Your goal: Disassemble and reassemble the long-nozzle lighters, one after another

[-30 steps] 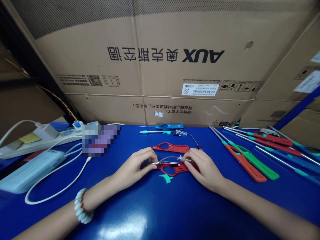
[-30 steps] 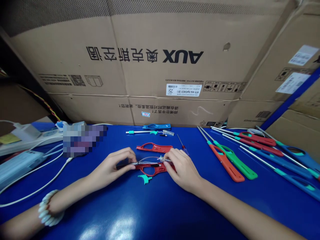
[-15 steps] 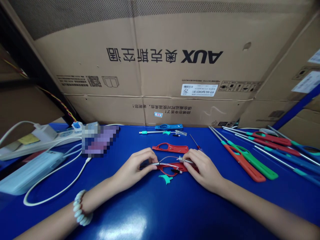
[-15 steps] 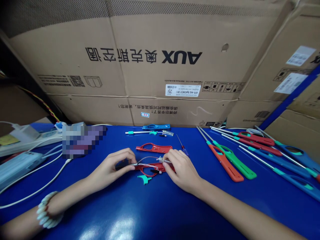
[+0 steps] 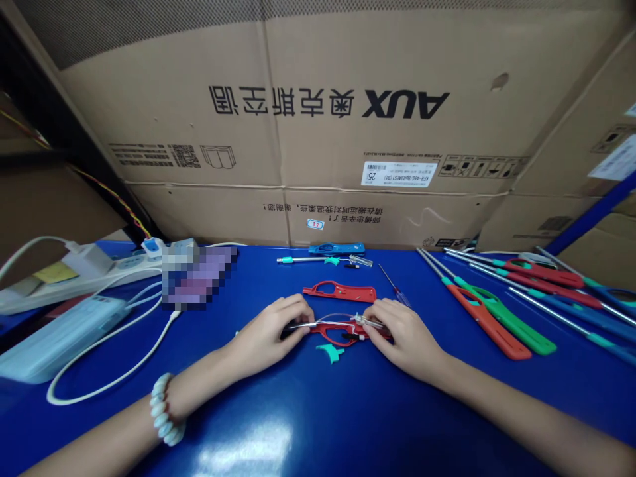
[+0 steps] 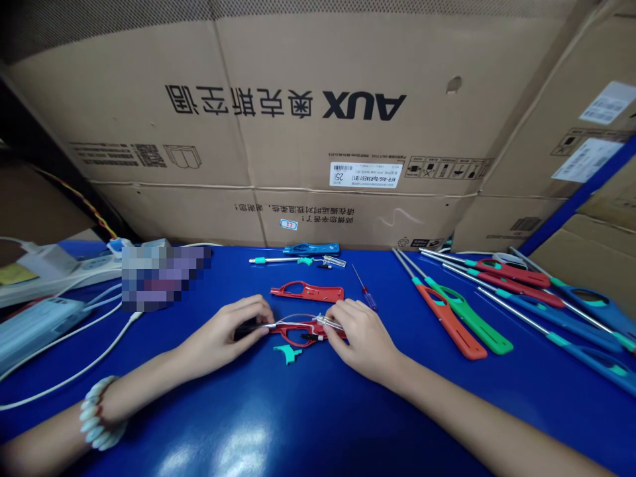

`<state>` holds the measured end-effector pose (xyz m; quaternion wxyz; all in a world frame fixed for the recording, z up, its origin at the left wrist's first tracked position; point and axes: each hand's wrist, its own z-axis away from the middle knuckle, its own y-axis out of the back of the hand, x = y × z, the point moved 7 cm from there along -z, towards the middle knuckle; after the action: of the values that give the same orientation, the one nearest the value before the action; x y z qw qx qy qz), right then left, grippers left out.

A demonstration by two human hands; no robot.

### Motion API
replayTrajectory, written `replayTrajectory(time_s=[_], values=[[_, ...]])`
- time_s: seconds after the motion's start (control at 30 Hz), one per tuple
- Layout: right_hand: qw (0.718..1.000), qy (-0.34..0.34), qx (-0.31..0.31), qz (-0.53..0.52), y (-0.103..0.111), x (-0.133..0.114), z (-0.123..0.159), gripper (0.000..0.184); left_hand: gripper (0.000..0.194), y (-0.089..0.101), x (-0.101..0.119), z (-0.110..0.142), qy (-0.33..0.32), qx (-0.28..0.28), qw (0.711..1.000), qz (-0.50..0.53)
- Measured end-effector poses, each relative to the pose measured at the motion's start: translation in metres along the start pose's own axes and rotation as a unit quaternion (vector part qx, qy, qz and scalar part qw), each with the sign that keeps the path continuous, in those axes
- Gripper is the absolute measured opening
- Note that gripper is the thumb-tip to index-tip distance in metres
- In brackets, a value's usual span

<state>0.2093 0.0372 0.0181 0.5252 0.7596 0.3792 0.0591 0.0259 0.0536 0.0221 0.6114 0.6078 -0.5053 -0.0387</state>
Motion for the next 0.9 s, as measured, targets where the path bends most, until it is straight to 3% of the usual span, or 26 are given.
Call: replayTrajectory(time_s=[0.9], values=[[1.0,0.009,-0.01,0.022,-0.004,-0.0034,0.0027,0.016,0.014,-0.0009,0.0041,-0.0003,-0.021,-0.013,0.998,-0.058]])
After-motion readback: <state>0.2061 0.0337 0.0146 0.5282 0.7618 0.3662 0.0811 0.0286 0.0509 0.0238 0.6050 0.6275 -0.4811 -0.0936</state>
